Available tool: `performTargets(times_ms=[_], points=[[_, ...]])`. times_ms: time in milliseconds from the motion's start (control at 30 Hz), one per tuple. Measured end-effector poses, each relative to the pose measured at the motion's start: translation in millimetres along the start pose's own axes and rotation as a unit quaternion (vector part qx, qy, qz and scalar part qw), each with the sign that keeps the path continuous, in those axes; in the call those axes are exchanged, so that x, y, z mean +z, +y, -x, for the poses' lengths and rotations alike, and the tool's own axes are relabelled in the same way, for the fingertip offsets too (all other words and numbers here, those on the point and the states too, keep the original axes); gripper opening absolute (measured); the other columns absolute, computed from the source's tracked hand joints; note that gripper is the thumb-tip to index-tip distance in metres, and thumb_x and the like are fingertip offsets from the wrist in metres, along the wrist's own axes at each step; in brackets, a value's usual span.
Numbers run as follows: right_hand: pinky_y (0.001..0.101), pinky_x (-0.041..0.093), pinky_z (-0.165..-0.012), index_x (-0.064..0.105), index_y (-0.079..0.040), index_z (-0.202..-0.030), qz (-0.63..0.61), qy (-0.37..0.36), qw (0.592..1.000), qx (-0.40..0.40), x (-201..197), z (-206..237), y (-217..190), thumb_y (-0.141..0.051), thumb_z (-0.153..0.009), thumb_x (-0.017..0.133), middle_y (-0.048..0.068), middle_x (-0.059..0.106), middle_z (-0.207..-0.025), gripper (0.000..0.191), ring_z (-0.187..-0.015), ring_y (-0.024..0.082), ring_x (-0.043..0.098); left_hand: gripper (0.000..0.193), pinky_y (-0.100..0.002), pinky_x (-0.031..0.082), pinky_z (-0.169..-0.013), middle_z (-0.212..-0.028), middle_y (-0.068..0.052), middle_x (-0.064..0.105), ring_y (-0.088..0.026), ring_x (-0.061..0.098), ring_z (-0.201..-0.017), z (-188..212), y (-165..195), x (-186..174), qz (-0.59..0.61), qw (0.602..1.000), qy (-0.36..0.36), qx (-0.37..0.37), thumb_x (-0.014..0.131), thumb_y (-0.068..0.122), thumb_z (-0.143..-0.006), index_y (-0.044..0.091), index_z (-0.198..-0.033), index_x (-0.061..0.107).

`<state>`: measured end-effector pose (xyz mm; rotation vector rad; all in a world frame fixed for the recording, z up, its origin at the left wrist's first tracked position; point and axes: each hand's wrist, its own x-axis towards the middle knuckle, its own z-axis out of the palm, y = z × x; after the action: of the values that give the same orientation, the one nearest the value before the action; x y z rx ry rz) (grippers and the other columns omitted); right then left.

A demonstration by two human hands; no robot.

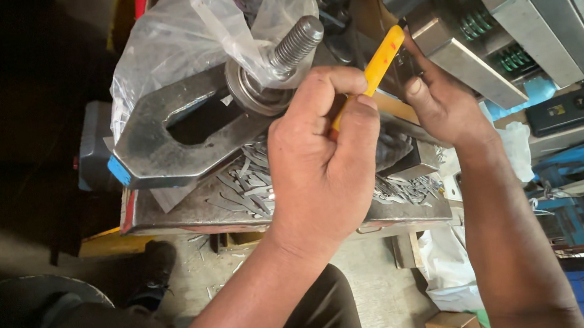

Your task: The person operates a manual press machine to shape small metal pieces. They repeatedly pick up a metal piece, place it into the press, and use a yellow tool to assist with positioning or removal. The processed pieces are collected in a pile on the machine's base.

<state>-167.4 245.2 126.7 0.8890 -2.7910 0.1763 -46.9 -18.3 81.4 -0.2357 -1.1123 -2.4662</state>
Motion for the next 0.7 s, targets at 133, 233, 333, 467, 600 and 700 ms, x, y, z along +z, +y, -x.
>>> performTargets(times_ms=[133, 233, 333, 467, 600, 700], points=[[0.0452, 0.017, -0.129, 0.040, 0.005, -0.156, -0.026, -0.001, 1.000, 0.000, -0.9, -1.9, -3.4, -0.071, -0.105, 0.037, 0.026, 0.037, -0.164, 0.092, -0.158, 0.038, 0.028, 0.006, -0.021, 0.033, -0.055, -0.074, 0.007, 0.048, 0.000, 0.039, -0.064, -0.8, -0.5, 0.6, -0.013, 1.000, 0.003, 0.004, 0.059, 0.001, -0.103, 0.004, -0.106, 0.063], [0.0446, 0.021, -0.129, 0.043, 0.005, -0.155, -0.025, 0.005, 1.000, 0.000, -0.6, -1.5, -7.3, -0.074, -0.103, 0.041, 0.025, 0.041, -0.162, 0.094, -0.157, 0.037, 0.032, 0.006, -0.021, 0.034, -0.056, -0.075, 0.007, 0.049, 0.000, 0.040, -0.066, -1.0, -1.0, 0.2, -0.012, 1.000, 0.005, 0.013, 0.059, 0.001, -0.104, 0.004, -0.107, 0.063], [0.0444, 0.026, -0.129, 0.045, 0.002, -0.155, -0.020, 0.014, 1.000, -0.013, -1.1, 0.7, -10.8, -0.077, -0.099, 0.043, 0.024, 0.045, -0.161, 0.097, -0.156, 0.036, 0.038, 0.006, -0.022, 0.035, -0.057, -0.076, 0.007, 0.050, 0.000, 0.040, -0.066, -1.0, -2.1, -0.3, -0.012, 1.000, 0.004, 0.014, 0.059, 0.001, -0.105, 0.004, -0.107, 0.062], [0.0478, 0.031, -0.126, 0.042, 0.001, -0.158, 0.009, 0.040, 0.999, -0.007, 2.8, 5.9, -15.5, -0.080, -0.096, 0.050, 0.027, 0.047, -0.159, 0.102, -0.153, 0.042, 0.041, 0.005, -0.022, 0.033, -0.057, -0.076, 0.006, 0.049, 0.000, 0.038, -0.067, 0.6, -5.0, 0.8, 0.002, 1.000, -0.003, -0.006, 0.058, 0.001, -0.105, 0.003, -0.107, 0.062], [0.0518, 0.040, -0.118, 0.043, -0.002, -0.159, 0.076, 0.075, 0.994, -0.001, 7.9, 9.4, -20.1, -0.079, -0.093, 0.058, 0.026, 0.055, -0.150, 0.102, -0.142, 0.047, 0.051, 0.006, -0.021, 0.037, -0.063, -0.090, 0.005, 0.058, 0.000, 0.042, -0.074, 0.3, -8.9, 1.8, 0.045, 0.999, -0.011, 0.006, 0.057, 0.000, -0.106, 0.002, -0.111, 0.060], [0.0506, 0.047, -0.109, 0.049, -0.004, -0.154, 0.047, 0.064, 0.996, 0.042, 8.5, 10.1, -23.2, -0.080, -0.089, 0.062, 0.021, 0.064, -0.137, 0.100, -0.130, 0.044, 0.060, 0.006, -0.021, 0.035, -0.063, -0.088, 0.005, 0.054, 0.000, 0.039, -0.073, 1.3, -9.4, 1.0, 0.042, 0.999, -0.011, 0.000, 0.057, -0.001, -0.106, 0.002, -0.109, 0.060]])
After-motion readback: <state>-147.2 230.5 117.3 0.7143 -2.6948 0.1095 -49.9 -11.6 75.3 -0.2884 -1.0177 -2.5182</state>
